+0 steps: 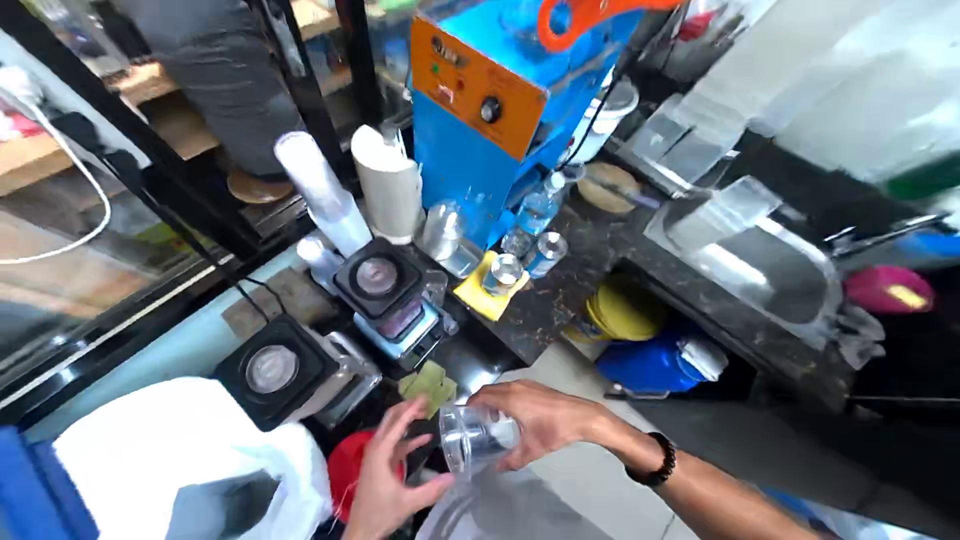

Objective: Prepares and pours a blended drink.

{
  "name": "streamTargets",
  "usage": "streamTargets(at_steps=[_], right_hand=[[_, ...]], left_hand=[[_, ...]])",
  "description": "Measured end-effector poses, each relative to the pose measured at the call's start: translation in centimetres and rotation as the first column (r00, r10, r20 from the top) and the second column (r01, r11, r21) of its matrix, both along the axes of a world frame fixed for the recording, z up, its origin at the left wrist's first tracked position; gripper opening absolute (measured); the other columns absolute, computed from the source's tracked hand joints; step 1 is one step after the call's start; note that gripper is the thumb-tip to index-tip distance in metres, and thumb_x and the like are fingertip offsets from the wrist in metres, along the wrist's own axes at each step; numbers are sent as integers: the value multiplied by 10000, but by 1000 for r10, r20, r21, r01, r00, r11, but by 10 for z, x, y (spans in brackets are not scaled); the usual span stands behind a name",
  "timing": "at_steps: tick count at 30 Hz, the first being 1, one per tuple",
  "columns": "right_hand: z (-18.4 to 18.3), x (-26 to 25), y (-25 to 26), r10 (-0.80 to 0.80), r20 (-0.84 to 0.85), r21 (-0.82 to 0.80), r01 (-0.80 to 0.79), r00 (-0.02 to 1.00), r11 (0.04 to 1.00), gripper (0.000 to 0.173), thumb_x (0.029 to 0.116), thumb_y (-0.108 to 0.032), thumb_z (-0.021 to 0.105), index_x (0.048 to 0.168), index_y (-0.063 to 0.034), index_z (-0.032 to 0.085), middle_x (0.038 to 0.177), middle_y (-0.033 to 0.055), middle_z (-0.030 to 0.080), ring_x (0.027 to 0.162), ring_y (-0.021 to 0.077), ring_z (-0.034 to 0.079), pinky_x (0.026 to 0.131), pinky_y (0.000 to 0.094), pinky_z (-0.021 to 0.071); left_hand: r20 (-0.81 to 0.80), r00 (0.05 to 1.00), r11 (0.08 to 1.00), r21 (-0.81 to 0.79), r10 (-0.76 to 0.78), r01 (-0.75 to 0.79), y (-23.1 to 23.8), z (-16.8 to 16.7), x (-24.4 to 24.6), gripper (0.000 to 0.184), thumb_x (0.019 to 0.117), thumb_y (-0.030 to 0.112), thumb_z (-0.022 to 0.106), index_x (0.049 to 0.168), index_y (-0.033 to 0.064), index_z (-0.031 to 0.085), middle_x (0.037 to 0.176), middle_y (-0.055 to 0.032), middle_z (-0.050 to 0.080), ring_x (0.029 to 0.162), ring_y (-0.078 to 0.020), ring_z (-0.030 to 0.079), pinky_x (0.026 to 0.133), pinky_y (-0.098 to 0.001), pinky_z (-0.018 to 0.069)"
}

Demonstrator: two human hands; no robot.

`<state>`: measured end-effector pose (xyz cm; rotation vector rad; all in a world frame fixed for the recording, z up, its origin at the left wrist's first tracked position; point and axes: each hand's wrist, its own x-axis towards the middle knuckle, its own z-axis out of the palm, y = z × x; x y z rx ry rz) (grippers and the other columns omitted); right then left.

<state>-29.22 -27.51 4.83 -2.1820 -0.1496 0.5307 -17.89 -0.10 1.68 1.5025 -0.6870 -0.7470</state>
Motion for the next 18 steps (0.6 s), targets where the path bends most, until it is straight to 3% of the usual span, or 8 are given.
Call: streamTargets(at_steps=[3, 4, 7, 12, 18], right_hand=[[-8, -17, 13, -26, -65, 98, 32, 998, 995, 745, 737, -392, 898, 1337, -63, 603, 1160, 128, 688, 987, 262, 677, 892, 487, 560], [-10, -23, 14, -39, -71, 121, 48, 997, 992, 741, 740, -402, 891, 1332, -64, 600, 1147, 121, 688, 975, 244, 679, 884, 463, 567], [-9, -36, 16, -30, -80, 157, 42, 996, 987, 738, 728, -395, 895, 1316, -57, 606, 1158, 124, 683, 994, 242, 673, 888, 457, 564], [-1, -38, 7, 13, -103, 96, -3, 995, 995, 731, 711, -413, 902, 1295, -75, 620, 1147, 112, 682, 978, 257, 673, 851, 487, 561], [1, -30, -3, 43, -172, 42, -36, 984, 998, 734, 728, -445, 891, 1306, -79, 626, 1158, 123, 684, 961, 284, 680, 852, 519, 560]], left_hand=[[-25, 1000, 1000, -18, -13, 12, -12, -3, -16, 590, 681, 117, 904, 1217, -3, 690, 1289, -150, 630, 1106, -256, 685, 812, -403, 663], [-56, 997, 999, -22, -45, 44, -11, -4, -18, 594, 684, 117, 907, 1217, -11, 680, 1309, -158, 612, 1126, -264, 673, 816, -411, 661], [-156, 974, 986, -49, -163, 157, -11, -1, -27, 883, 706, 277, 925, 1431, -22, 518, 1408, -159, 533, 1184, -258, 632, 865, -427, 636], [-173, 974, 988, -68, -148, 138, -17, -1, -40, 850, 658, 295, 950, 1355, -23, 582, 1382, -146, 552, 1217, -240, 610, 961, -421, 602], [-166, 986, 1000, -7, -30, 29, -24, 1, -49, 827, 632, 241, 946, 1322, -44, 590, 1355, -153, 559, 1171, -229, 626, 946, -393, 601]])
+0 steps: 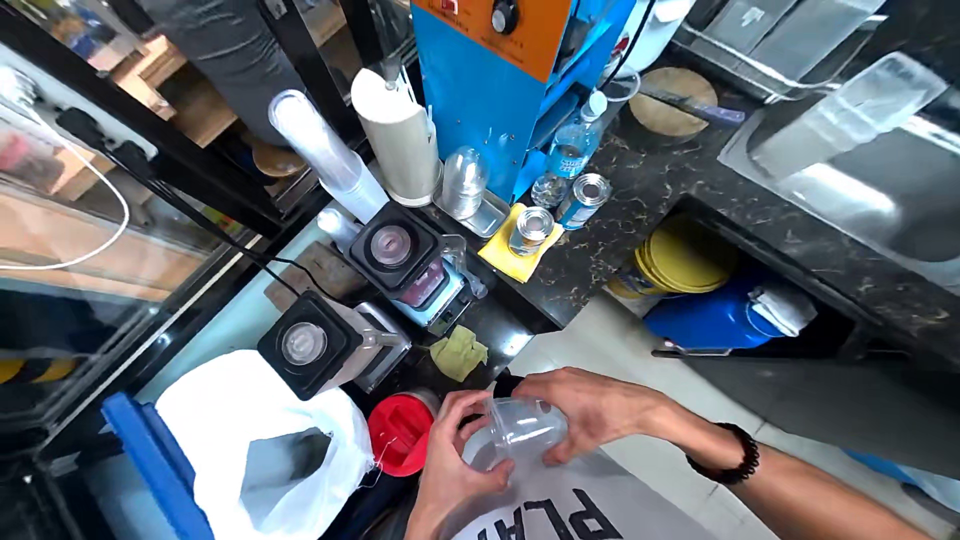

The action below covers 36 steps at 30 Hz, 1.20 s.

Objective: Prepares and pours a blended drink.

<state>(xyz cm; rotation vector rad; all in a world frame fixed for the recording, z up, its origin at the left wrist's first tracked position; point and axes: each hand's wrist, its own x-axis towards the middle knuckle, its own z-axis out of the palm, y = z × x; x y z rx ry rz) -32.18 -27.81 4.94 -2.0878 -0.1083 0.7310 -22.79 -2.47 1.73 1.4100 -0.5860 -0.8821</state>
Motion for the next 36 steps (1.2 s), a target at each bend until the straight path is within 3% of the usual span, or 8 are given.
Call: streamTargets(at_steps=[19, 23, 24, 26, 28, 30, 34, 36], right_hand=[[19, 29, -29, 218, 43, -78, -215, 975, 974, 662, 755, -424, 885, 1277, -104, 635, 1123, 118, 675, 965, 305, 676, 820, 542, 553], [11, 18, -115, -137, -2, -179, 135, 991, 975, 748, 739, -393, 907, 1374, -127, 612, 1271, 151, 652, 1174, 355, 614, 1002, 606, 489], [-17, 12, -136, -302, 124, -148, 318, 945, 936, 768, 715, -408, 906, 1373, -134, 620, 1293, 133, 645, 1225, 329, 579, 1051, 574, 455], [-97, 8, -154, -670, 348, 121, 678, 655, 725, 816, 677, -343, 935, 1349, -53, 574, 1293, 111, 646, 1223, 224, 600, 1075, 427, 492], [-172, 13, -147, -899, 328, 377, 833, 288, 405, 943, 630, -202, 964, 1391, 9, 449, 1320, 144, 631, 1220, 211, 625, 1057, 380, 535], [-214, 17, -134, -959, 272, 446, 872, 80, 200, 1061, 605, -165, 970, 1437, 49, 348, 1351, 195, 604, 1250, 232, 619, 1068, 368, 539], [-226, 14, -110, -944, 327, 383, 918, -30, 104, 1337, 496, -210, 1009, 1526, 90, 211, 1512, 272, 443, 1407, 264, 474, 1168, 340, 434], [-211, -13, -90, -932, 358, 259, 965, -50, 48, 1329, 565, -247, 977, 1553, 104, 162, 1556, 319, 357, 1453, 328, 405, 1197, 395, 391]], left_hand=[[-55, 994, 993, 71, -94, 98, 3, 12, 18, 732, 596, 269, 930, 1187, 27, 573, 1237, -109, 570, 1142, -211, 616, 919, -391, 605], [77, 988, 989, 48, 133, -137, 27, 2, 46, 782, 651, 352, 919, 1294, 131, 531, 1251, -55, 625, 1105, -205, 651, 874, -396, 612], [73, 981, 983, 5, 182, -183, 34, 0, 56, 760, 694, 346, 910, 1311, 158, 508, 1278, -54, 615, 1122, -225, 653, 892, -418, 612], [43, 968, 967, -78, 247, -243, 46, -5, 76, 692, 729, 366, 891, 1296, 265, 507, 1311, -7, 609, 1169, -235, 642, 942, -439, 596], [-6, 964, 957, -120, 265, -264, 48, -9, 85, 672, 730, 371, 895, 1278, 298, 512, 1334, -1, 598, 1193, -248, 638, 957, -454, 596], [-16, 961, 955, -109, 274, -274, 44, -10, 87, 701, 715, 356, 913, 1276, 282, 500, 1338, -11, 595, 1198, -255, 638, 955, -458, 600], [60, 963, 965, -37, 262, -260, 39, -10, 87, 751, 705, 331, 904, 1318, 218, 485, 1352, -44, 594, 1190, -265, 640, 946, -420, 601], [64, 959, 961, -27, 277, -275, 38, -10, 83, 753, 711, 312, 905, 1322, 178, 485, 1354, -74, 587, 1185, -284, 641, 934, -430, 608]])
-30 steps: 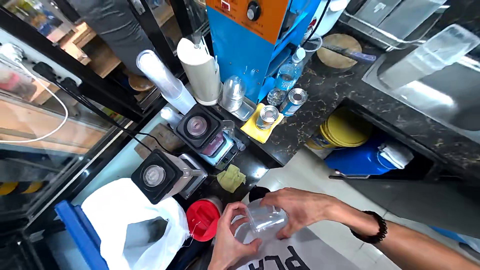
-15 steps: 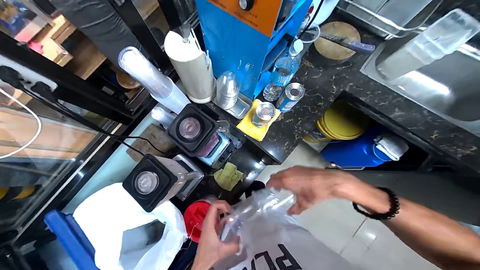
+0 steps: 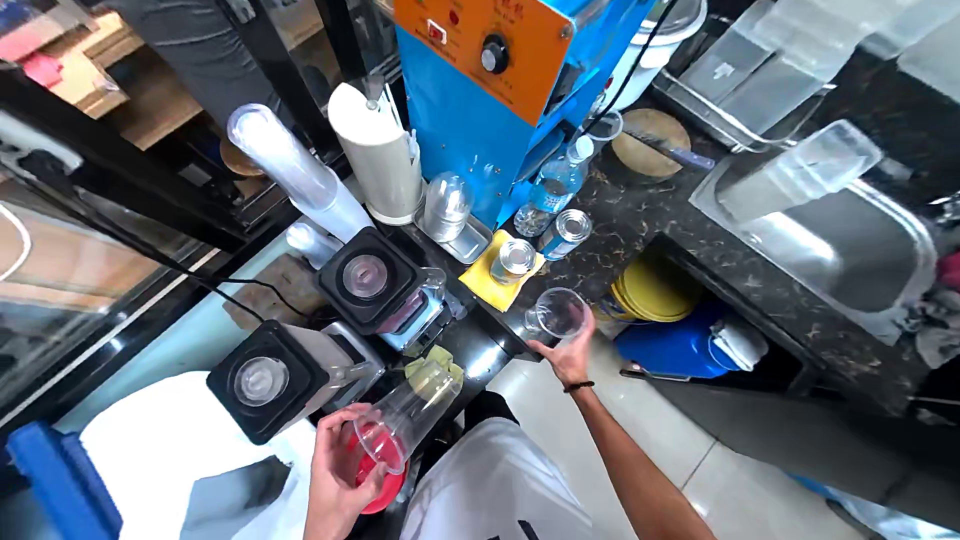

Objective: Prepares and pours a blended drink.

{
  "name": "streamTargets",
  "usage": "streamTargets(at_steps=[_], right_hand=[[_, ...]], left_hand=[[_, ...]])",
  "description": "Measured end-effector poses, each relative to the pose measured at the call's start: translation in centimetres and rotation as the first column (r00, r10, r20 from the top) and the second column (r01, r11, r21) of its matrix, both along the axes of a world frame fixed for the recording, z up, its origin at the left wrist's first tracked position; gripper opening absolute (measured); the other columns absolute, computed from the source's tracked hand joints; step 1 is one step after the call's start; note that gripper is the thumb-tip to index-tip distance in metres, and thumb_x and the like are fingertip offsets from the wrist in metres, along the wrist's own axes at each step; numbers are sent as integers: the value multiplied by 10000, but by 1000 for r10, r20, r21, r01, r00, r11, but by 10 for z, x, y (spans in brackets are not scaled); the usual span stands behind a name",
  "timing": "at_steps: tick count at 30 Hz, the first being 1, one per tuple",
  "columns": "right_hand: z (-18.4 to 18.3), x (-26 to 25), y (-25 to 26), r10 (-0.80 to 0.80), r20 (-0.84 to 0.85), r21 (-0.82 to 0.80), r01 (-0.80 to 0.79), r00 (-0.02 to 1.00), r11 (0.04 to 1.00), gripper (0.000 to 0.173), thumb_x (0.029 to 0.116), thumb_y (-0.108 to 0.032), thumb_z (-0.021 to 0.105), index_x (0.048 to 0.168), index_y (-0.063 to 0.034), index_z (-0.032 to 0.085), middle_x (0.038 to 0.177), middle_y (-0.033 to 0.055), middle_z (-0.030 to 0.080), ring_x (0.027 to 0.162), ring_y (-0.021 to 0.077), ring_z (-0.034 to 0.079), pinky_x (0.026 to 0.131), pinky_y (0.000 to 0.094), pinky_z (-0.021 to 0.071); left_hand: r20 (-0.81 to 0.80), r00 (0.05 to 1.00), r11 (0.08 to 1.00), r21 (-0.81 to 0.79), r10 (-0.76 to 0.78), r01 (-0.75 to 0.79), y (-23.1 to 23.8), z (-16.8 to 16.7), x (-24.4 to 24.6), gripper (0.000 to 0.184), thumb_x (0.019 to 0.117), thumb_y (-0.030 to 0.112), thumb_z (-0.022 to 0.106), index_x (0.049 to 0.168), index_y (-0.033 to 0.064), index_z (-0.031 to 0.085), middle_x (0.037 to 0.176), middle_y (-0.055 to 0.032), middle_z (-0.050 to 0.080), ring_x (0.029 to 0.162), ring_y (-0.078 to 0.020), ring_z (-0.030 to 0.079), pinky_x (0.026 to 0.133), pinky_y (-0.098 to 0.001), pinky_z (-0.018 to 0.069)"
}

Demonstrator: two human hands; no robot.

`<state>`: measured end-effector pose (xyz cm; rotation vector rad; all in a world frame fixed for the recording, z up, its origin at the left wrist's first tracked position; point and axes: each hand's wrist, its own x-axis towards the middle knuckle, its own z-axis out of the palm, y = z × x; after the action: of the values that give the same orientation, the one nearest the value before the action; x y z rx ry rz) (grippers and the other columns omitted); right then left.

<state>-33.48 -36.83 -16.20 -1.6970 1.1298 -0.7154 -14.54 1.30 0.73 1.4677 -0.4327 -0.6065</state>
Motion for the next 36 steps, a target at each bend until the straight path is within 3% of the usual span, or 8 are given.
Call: streamTargets(at_steps=[3, 7, 10, 13, 22, 26, 31, 36], right_hand=[[63, -16, 65, 35, 38, 139, -40, 999, 989, 594, 913, -249, 736, 1353, 79, 508, 1200, 189, 640, 1063, 209, 642, 880, 354, 564], [176, 64, 112, 649, 560, 150, -833, 515, 532, 689, 953, -526, 658, 1551, -356, 362, 1487, 12, 532, 1186, 248, 654, 839, 397, 635], [257, 158, 112, 900, 336, -242, -899, 276, 366, 519, 949, -310, 735, 1411, -131, 581, 1367, 108, 590, 1079, 162, 674, 839, 315, 628], [302, 261, 114, 940, -85, -549, -803, 329, 232, 483, 909, -280, 763, 1329, -79, 638, 1281, 140, 637, 1047, 196, 677, 875, 382, 605], [164, 525, 150, 519, -855, -7, -1000, -8, -27, 780, 799, 22, 786, 1487, -193, 487, 1443, 400, 430, 1100, 612, 585, 859, 724, 506], [187, 506, 160, 529, -847, -110, -990, 49, -85, 573, 871, -63, 769, 1413, -59, 581, 1497, 338, 438, 1278, 573, 507, 972, 720, 472], [275, 302, 174, 810, -563, -213, -976, 167, 53, 429, 992, -353, 663, 1324, -84, 641, 1272, 141, 668, 1108, 316, 678, 956, 558, 557], [149, 232, 197, 930, -321, 222, -940, 179, 258, 757, 867, -411, 795, 1439, 0, 516, 1369, 196, 612, 1258, 281, 608, 1097, 454, 479]], left_hand=[[24, 999, 999, -37, 25, -24, 0, 6, 0, 756, 717, 308, 905, 1347, 188, 504, 1389, -74, 578, 1207, -293, 633, 944, -453, 606], [78, 997, 961, -275, -8, 29, 0, 16, 10, 701, 775, 346, 864, 1381, 230, 530, 1437, -90, 541, 1285, -322, 583, 1001, -507, 569], [95, 993, 902, -430, 71, -24, -5, 36, 35, 762, 797, 363, 850, 1453, 211, 492, 1518, -117, 491, 1362, -360, 520, 1060, -569, 515], [81, 914, 866, -362, 398, -345, 12, 52, 59, 874, 848, 408, 798, 1514, 88, 333, 1553, -149, 440, 1396, -355, 484, 1099, -566, 473], [-69, 789, 765, -207, 610, -610, 94, -4, -17, 618, 915, 394, 747, 1380, 45, 537, 1357, -210, 618, 1218, -381, 629, 1038, -520, 533], [314, 753, 732, 208, 578, -649, 103, 1, -17, 357, 947, 193, 665, 1235, -17, 659, 1183, -124, 709, 1096, -212, 691, 969, -386, 579], [653, 731, 655, 468, 196, -594, 64, 32, 64, 294, 973, 216, 644, 1254, 168, 717, 1291, -87, 662, 1249, -260, 590, 1050, -459, 504], [283, 923, 391, 905, -259, -168, 7, 56, 140, 654, 805, 153, 809, 1417, 242, 596, 1475, -199, 496, 1342, -448, 476, 978, -601, 511]])
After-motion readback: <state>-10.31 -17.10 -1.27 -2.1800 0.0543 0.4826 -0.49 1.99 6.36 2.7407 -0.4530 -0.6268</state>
